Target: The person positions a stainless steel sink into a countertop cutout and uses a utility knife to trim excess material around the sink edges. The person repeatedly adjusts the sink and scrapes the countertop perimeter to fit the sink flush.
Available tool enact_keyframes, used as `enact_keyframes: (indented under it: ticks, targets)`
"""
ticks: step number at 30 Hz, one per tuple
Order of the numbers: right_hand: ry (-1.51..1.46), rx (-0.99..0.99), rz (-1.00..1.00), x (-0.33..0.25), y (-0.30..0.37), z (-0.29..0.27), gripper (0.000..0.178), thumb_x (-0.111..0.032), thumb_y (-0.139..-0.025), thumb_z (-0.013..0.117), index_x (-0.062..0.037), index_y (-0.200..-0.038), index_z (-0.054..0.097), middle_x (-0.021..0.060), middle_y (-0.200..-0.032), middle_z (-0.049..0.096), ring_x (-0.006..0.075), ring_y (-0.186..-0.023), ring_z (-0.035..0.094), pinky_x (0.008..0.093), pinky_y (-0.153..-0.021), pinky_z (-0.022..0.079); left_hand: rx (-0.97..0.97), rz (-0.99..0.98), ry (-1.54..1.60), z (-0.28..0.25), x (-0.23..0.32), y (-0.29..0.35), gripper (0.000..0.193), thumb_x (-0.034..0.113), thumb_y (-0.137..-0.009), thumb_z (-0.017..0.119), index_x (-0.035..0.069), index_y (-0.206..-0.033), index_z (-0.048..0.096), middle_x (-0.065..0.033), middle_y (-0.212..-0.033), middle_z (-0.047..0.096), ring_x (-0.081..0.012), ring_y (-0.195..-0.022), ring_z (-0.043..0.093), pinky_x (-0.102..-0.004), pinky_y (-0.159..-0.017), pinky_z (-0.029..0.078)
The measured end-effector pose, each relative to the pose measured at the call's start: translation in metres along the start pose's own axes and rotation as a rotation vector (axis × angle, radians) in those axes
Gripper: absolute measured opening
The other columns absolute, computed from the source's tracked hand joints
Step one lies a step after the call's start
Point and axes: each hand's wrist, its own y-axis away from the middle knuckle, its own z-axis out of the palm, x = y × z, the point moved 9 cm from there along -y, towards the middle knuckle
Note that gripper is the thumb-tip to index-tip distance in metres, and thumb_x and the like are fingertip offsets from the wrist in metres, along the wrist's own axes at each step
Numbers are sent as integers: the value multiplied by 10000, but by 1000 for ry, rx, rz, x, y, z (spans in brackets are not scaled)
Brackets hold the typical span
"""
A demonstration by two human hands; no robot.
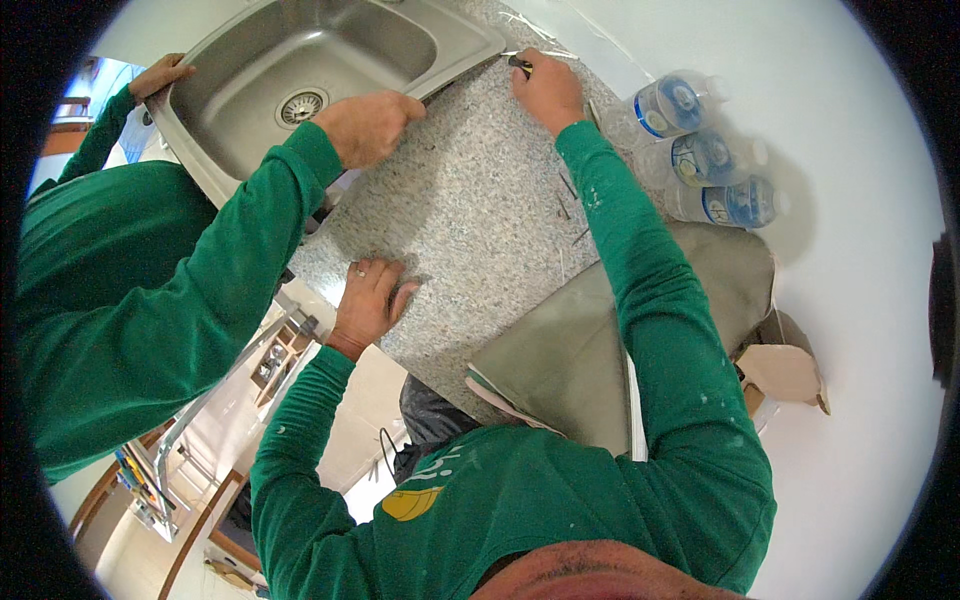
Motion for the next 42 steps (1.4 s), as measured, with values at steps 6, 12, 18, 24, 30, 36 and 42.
enact_keyframes:
  ticks: [6, 12, 18, 24, 30, 36, 42]
  targets:
    - [-1, -9, -157, 12, -19, -14, 294, -313, -945, 724, -194, -1212, 759, 162, -1031, 794, 412, -980, 751, 537, -877, 606, -34, -12, -1, 1, 1, -2, 340, 246, -961, 763, 26, -1193, 645, -175, -1099, 630, -414, -1018, 593, -527, -933, 453]
    - [-39, -24, -183, 36, -36, -4, 362, -342, -906, 762, -226, -1249, 769, 143, -1067, 798, 403, -980, 754, 519, -896, 603, -80, -12, -20, 7, 0, 0, 372, 285, -964, 763, 33, -1215, 655, -164, -1079, 624, -391, -1014, 586, -525, -932, 441]
    - [-103, -5, -244, 46, -43, 0, 355, -340, -894, 768, -231, -1232, 779, 144, -1069, 797, 401, -977, 754, 514, -892, 602, -96, -4, -60, 10, 0, -1, 409, 312, -956, 770, 43, -1246, 665, -151, -1102, 629, -377, -1005, 582, -515, -924, 434]
    - [-173, 8, -269, 40, -45, 4, 362, -363, -953, 767, -199, -1275, 781, 167, -1074, 795, 391, -965, 759, 453, -888, 599, -74, 3, -80, 10, 1, -2, 431, 361, -941, 784, 55, -1225, 674, -123, -1048, 622, -349, -964, 586, -503, -907, 430]
    - [-103, 18, -322, 32, -56, 3, 360, -360, -953, 766, -197, -1274, 781, 157, -1091, 796, 392, -970, 757, 460, -890, 597, -78, 19, -97, 10, 1, -4, 442, 352, -918, 809, 61, -1220, 670, -117, -1036, 610, -336, -945, 571, -496, -889, 426]
    - [-271, 20, -276, 1, -57, -20, 264, -203, -921, 678, -31, -1076, 804, 208, -1066, 791, 406, -942, 754, 489, -846, 592, -76, 20, -95, 6, 2, -3, 452, 338, -900, 832, 68, -1219, 660, -110, -1031, 601, -332, -926, 556, -496, -881, 423]
    - [-290, -81, -227, 14, -63, -5, 325, -185, -925, 706, -30, -1203, 772, 227, -1146, 767, 421, -1052, 718, 477, -929, 566, -78, 24, -97, 6, 3, -4, 467, 337, -893, 837, 68, -1228, 654, -113, -1047, 605, -342, -944, 566, -504, -892, 430]
